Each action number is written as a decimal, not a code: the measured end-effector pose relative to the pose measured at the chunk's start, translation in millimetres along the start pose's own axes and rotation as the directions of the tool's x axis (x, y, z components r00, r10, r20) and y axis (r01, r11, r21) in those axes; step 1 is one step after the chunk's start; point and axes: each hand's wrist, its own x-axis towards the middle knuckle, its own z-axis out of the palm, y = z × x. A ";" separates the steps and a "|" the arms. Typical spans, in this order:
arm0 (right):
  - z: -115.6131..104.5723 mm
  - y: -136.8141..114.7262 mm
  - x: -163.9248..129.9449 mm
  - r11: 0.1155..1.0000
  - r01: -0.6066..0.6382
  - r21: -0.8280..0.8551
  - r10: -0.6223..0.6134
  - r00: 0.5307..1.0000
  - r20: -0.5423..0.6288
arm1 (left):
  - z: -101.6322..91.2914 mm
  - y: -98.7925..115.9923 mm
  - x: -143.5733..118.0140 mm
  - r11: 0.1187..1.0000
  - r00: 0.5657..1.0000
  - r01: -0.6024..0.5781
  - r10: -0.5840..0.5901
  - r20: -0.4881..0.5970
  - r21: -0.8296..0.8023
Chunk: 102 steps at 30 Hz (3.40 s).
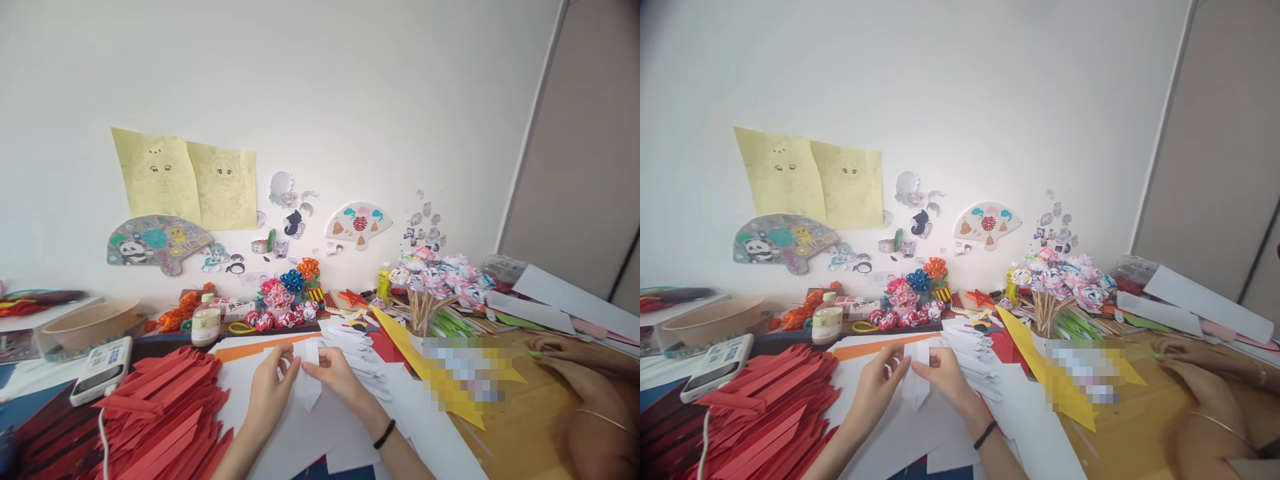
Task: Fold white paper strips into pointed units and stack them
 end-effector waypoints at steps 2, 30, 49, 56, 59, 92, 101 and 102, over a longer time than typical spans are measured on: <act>0.4 1.3 0.0 1.000 -0.004 -0.014 0.005 0.999 0.033 | -1.7 0.1 -0.4 0.998 0.999 -0.023 0.025 -0.041 0.051; 1.9 2.3 1.0 0.958 0.097 -0.269 -0.089 0.995 0.043 | -11.2 0.5 8.2 0.949 0.985 0.170 -0.159 0.063 -0.265; -4.9 2.2 0.3 0.878 0.121 -0.462 -0.130 0.991 0.014 | -14.0 2.0 8.0 0.954 0.982 0.186 -0.172 0.078 -0.236; -1.8 -4.0 -0.9 0.890 0.129 -0.437 -0.129 0.991 0.029 | -14.3 3.3 7.6 0.961 0.987 0.161 -0.151 0.063 -0.227; -1.8 -3.6 -1.2 0.882 0.124 -0.454 -0.142 0.990 -0.005 | -15.6 4.5 7.5 0.965 0.989 0.142 -0.129 0.077 -0.219; -3.1 -4.4 -2.1 0.920 0.085 -0.382 -0.120 0.990 -0.070 | -8.4 7.4 0.5 0.981 0.971 -0.126 0.093 0.219 0.145; -3.7 -8.1 -2.4 0.967 0.049 -0.249 -0.076 0.992 -0.099 | -15.4 14.5 0.0 0.996 0.964 -0.085 0.088 0.252 -0.024; -4.4 -6.8 -2.1 0.966 0.055 -0.251 -0.080 0.993 -0.089 | -15.3 13.6 0.9 0.997 0.968 -0.066 0.072 0.242 -0.032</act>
